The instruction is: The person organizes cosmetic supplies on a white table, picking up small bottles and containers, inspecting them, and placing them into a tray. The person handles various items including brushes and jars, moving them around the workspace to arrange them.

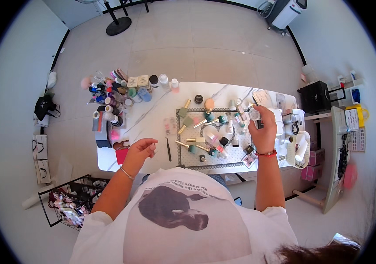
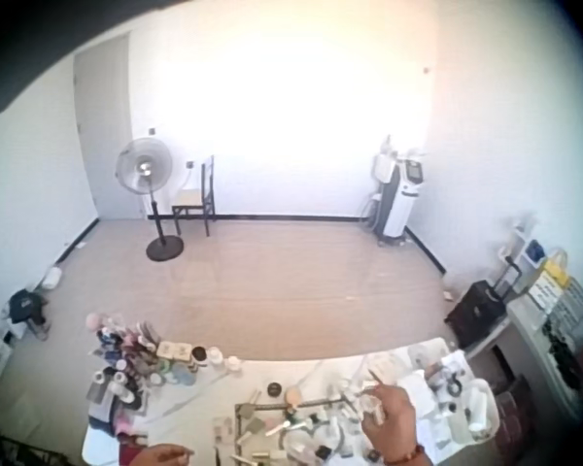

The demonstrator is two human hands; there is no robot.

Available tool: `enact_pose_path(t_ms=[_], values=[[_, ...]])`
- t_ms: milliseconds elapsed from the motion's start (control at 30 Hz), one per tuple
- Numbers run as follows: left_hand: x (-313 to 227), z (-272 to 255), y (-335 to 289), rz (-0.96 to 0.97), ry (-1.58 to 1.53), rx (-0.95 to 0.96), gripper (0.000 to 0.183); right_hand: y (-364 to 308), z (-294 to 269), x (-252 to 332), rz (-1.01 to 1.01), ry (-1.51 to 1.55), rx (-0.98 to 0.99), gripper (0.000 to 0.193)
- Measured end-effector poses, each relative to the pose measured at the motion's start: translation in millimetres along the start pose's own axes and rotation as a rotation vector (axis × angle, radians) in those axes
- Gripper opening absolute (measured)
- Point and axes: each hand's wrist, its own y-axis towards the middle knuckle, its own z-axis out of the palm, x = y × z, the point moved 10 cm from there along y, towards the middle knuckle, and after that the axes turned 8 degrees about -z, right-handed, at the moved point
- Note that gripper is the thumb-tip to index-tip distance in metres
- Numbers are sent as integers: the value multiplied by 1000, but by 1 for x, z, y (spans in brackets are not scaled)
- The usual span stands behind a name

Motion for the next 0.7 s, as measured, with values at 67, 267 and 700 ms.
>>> enact_pose_path(t_ms=[67, 267, 700], values=[[-2, 2, -1, 5, 19, 3, 26, -3, -4, 1, 116, 79, 41, 47], [-1, 6, -3, -8, -79, 2, 28, -20, 0, 6, 437, 935, -49, 50], [-39, 89, -32, -173, -72, 389, 24, -3, -9, 103, 271, 1395, 95, 42]])
